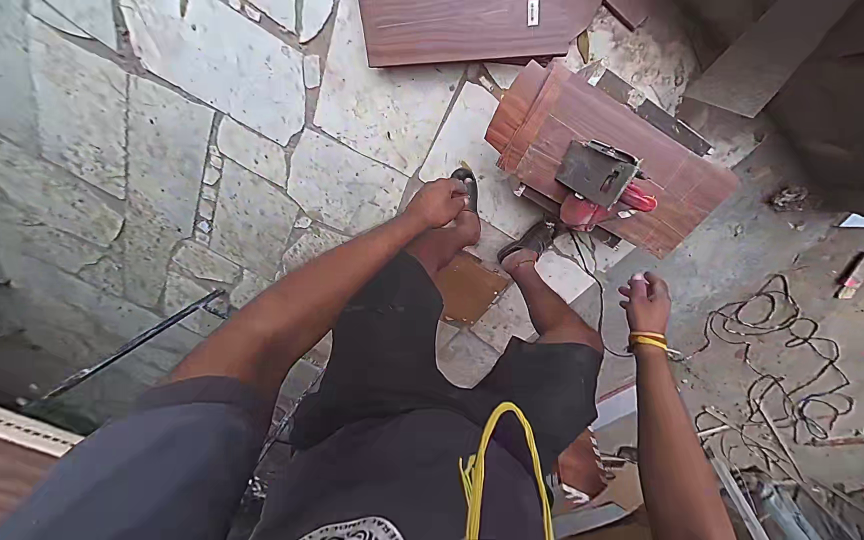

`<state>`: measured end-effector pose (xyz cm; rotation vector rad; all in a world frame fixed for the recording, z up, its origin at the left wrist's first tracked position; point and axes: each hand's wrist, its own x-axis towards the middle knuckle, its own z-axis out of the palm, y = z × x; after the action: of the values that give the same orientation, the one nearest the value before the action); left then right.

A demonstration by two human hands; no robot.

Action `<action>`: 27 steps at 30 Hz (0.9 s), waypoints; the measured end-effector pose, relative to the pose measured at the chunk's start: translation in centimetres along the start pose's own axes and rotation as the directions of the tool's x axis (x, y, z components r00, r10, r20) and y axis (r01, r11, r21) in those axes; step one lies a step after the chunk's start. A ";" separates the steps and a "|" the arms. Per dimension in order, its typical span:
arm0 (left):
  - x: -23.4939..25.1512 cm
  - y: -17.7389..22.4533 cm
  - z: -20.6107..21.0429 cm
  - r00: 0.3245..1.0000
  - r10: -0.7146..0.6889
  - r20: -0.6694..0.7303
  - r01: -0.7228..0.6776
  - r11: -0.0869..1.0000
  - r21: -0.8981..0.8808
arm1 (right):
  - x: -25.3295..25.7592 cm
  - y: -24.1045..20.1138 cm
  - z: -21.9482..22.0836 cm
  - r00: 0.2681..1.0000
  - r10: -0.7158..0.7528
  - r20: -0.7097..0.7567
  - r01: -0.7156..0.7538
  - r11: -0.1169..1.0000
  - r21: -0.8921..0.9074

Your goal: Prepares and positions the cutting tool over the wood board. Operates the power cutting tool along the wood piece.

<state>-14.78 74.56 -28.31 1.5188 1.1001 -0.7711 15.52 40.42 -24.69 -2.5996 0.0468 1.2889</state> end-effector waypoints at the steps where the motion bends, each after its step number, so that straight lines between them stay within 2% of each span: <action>1: 2.5 0.0 -0.8 0.998 0.010 -0.066 -0.015 0.997 -0.075 | 2.5 -1.9 1.3 0.997 -0.061 -0.056 0.063 0.998 0.029; 3: 6.0 0.0 -0.5 0.993 0.016 -0.114 -0.039 0.979 -0.202 | 6.5 -3.1 2.9 0.978 -0.151 -0.146 0.158 0.986 0.042; 5: 9.5 0.1 -0.1 0.991 0.054 -0.125 -0.080 0.973 -0.218 | 11.7 -4.4 4.5 0.943 -0.225 -0.244 0.262 0.956 0.131; 6: 10.7 -0.1 0.5 0.991 0.076 -0.109 -0.093 0.983 -0.161 | 13.7 -4.7 5.2 0.928 -0.235 -0.288 0.299 0.932 0.203; 8: 13.0 -0.5 1.2 0.989 0.145 -0.022 -0.142 0.982 0.121 | 17.2 -5.1 6.5 0.907 -0.221 -0.359 0.350 0.869 0.351; 10: 14.5 0.0 1.2 0.970 0.108 0.220 -0.198 0.873 0.446 | 19.1 -4.6 6.8 0.953 -0.137 -0.270 0.274 0.772 0.574; 12: 15.0 1.3 0.6 0.908 0.044 0.416 -0.301 0.759 0.578 | 20.3 -3.5 6.6 0.987 -0.145 -0.068 0.141 0.581 0.801; 13: 14.9 1.6 0.4 0.893 0.067 0.445 -0.342 0.744 0.574 | 20.2 -4.0 6.9 0.984 -0.176 0.002 0.085 0.485 0.870; 14: 14.7 1.8 0.2 0.888 0.103 0.448 -0.374 0.728 0.574 | 19.7 -5.1 7.6 0.980 -0.199 0.006 0.078 0.410 0.909; 15: 14.5 2.0 -0.1 0.890 0.128 0.437 -0.391 0.706 0.591 | 20.0 -5.1 7.9 0.959 -0.281 0.019 0.085 0.353 0.932; 16: 14.1 2.0 -0.2 0.894 0.157 0.421 -0.410 0.668 0.621 | 20.8 -4.2 8.0 0.940 -0.341 0.005 0.111 0.319 0.941; 17: 13.4 1.6 -0.2 0.892 0.205 0.402 -0.436 0.622 0.650 | 21.6 -3.4 8.1 0.943 -0.334 -0.009 0.119 0.310 0.943; 19: 11.6 0.5 -0.2 0.852 0.361 0.379 -0.523 0.545 0.656 | 22.9 -1.2 6.7 0.899 -0.423 0.115 -0.001 0.260 0.966; 20: 10.8 0.3 -0.6 0.829 0.423 0.365 -0.554 0.534 0.639 | 21.6 -2.9 6.8 0.929 -0.354 0.108 -0.025 0.230 0.973; 21: 10.0 0.2 -1.0 0.810 0.478 0.340 -0.577 0.546 0.607 | 19.8 -5.0 7.0 0.966 -0.247 0.075 -0.022 0.210 0.977; 23: 8.1 -0.4 -1.6 0.788 0.555 0.266 -0.599 0.595 0.536 | 17.8 -7.3 7.3 0.995 -0.092 0.034 -0.013 0.220 0.975; 25: 6.2 -1.5 -2.4 0.816 0.553 0.167 -0.560 0.687 0.464 | 17.7 -7.8 7.4 0.998 -0.061 -0.026 0.044 0.313 0.949; 27: 4.9 -3.4 -2.8 0.857 0.514 0.042 -0.472 0.749 0.465 | 15.8 -8.2 7.8 0.985 -0.070 -0.160 0.174 0.457 0.872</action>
<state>-16.32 78.51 -33.37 2.1543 0.5277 -0.6120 20.16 51.35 -40.12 -1.6733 0.4268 0.7308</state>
